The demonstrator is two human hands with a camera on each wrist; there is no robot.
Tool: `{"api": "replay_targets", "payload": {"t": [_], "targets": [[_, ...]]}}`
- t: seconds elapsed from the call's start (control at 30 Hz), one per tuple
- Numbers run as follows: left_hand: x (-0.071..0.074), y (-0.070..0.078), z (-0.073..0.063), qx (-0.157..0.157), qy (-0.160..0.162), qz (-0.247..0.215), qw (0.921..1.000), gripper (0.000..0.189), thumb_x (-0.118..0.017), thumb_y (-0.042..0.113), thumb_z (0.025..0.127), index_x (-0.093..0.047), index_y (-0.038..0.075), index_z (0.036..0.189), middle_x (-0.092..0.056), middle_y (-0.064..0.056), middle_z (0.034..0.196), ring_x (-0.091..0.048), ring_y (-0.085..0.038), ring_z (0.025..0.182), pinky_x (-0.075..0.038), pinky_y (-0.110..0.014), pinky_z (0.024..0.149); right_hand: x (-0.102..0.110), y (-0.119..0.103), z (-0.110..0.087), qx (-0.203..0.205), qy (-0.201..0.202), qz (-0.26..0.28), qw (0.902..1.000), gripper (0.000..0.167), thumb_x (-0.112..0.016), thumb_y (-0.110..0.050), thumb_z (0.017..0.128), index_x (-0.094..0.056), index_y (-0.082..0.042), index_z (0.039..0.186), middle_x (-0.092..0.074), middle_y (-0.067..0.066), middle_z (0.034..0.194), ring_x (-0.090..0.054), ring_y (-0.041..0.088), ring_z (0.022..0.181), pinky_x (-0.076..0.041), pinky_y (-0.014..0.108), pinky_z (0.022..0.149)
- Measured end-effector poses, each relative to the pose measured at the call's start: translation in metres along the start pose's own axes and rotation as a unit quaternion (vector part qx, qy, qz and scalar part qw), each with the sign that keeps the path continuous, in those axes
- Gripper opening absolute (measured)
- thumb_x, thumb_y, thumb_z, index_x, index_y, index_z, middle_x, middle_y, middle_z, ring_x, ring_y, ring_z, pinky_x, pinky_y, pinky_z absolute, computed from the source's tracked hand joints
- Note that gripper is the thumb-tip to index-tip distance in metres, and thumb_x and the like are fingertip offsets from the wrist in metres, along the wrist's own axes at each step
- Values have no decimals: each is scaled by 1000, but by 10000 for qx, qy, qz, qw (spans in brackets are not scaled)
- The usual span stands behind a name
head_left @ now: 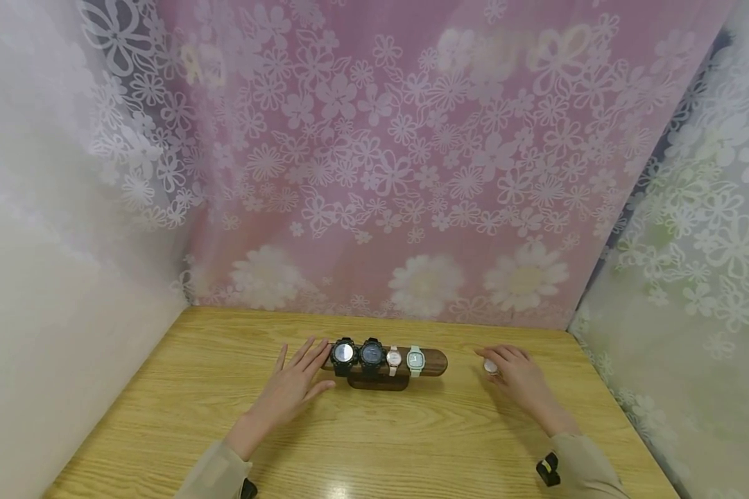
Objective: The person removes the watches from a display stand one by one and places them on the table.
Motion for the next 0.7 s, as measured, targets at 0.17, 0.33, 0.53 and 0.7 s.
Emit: {"api": "replay_targets", "payload": {"t": [0.17, 0.33, 0.53, 0.7], "targets": [[1, 1, -1, -38, 2, 38, 10000, 73, -61, 47, 98, -40, 8, 156, -35, -6, 162, -26, -30, 153, -11, -67, 120, -4, 6, -5, -51, -321, -183, 9993, 57, -93, -3, 66, -72, -8, 119, -70, 12, 113, -63, 38, 108, -51, 61, 89], [0, 0, -1, -1, -62, 3, 10000, 74, -60, 47, 99, -36, 10, 158, -33, -5, 163, -23, -28, 153, -10, -66, 121, -12, 11, -9, -231, -647, -94, 9976, 52, -92, -8, 70, -74, -11, 119, -72, 9, 108, -63, 36, 106, -52, 62, 84], [-1, -1, -1, 31, -123, -20, 9999, 73, -59, 48, 100, -34, 13, 158, -31, -3, 163, -22, -27, 154, -8, -66, 121, -22, 16, -13, -382, -782, 417, 9953, 53, -89, -22, 77, -71, -11, 125, -72, 9, 112, -63, 36, 110, -50, 63, 90], [-1, -1, -1, 35, -154, -51, 9999, 74, -58, 49, 100, -33, 13, 158, -30, -3, 164, -21, -27, 154, -8, -66, 121, -27, 18, -13, -502, -800, 931, 9912, 52, -87, -24, 79, -71, -9, 126, -73, 11, 115, -65, 37, 107, -54, 58, 87]]}}
Point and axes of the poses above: each hand's wrist, its own z-axis towards the middle knuckle, its own x-axis out of the back of the hand, y = z × x, the point moved 9 cm from there along z, towards the middle knuckle
